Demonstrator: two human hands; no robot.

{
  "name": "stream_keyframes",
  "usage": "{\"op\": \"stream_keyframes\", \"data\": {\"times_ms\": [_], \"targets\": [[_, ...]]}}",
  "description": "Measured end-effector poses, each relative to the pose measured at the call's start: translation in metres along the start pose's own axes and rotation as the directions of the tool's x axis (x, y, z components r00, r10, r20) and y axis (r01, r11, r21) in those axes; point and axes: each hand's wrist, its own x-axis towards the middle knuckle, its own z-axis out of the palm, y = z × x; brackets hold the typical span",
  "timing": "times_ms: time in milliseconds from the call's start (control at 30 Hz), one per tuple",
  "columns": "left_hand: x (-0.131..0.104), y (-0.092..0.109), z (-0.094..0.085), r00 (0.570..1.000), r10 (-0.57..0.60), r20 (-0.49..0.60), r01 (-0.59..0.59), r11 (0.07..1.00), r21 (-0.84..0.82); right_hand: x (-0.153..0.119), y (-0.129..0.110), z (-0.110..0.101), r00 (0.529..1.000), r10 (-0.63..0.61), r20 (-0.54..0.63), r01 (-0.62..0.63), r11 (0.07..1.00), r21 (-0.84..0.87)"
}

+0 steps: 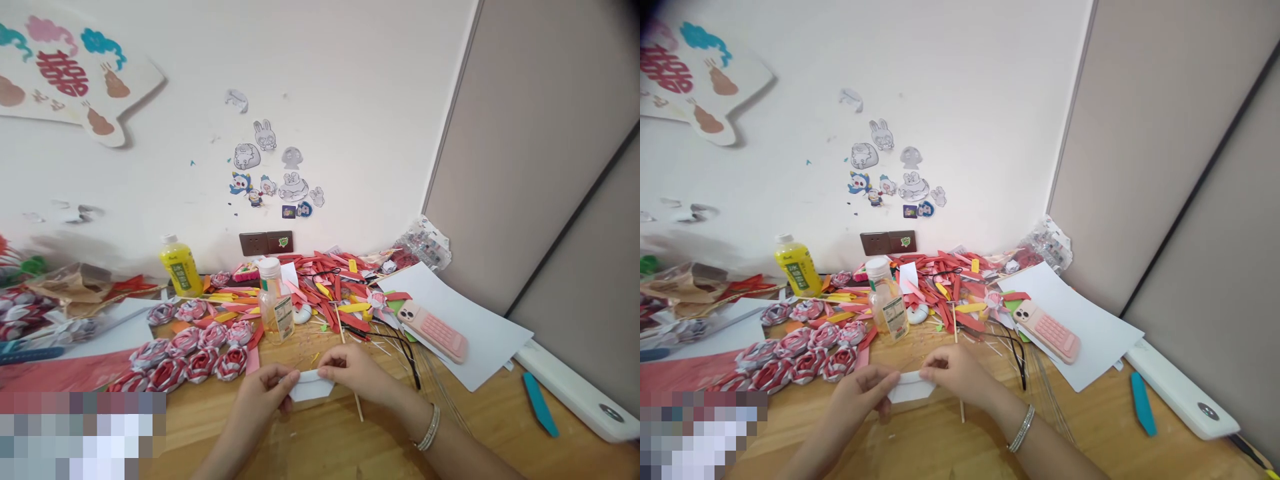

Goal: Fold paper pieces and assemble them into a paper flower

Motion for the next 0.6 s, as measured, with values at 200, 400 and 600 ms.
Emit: {"op": "stream_keyframes", "data": {"times_ms": [200, 400, 600], "targets": [[-0.0005, 0.0033, 0.0013, 0.999, -0.049, 0.003, 0.049, 0.999, -0.024, -0.0007, -0.0013, 0.0001, 1.000, 0.008, -0.016, -0.008, 1.000, 0.023], [-0.0030, 0.0065, -0.0002, 0.997, -0.074, -0.023, 0.074, 0.997, 0.005, 0.0000, -0.0019, 0.0011, 1.000, 0.014, -0.026, -0.013, 0.999, 0.034], [-0.0010, 0.0080, -0.0040, 0.995, -0.047, 0.089, 0.048, 0.999, -0.007, 0.0014, 0.0005, 0.0016, 0.997, 0.014, -0.078, -0.014, 1.000, 0.006]]}}
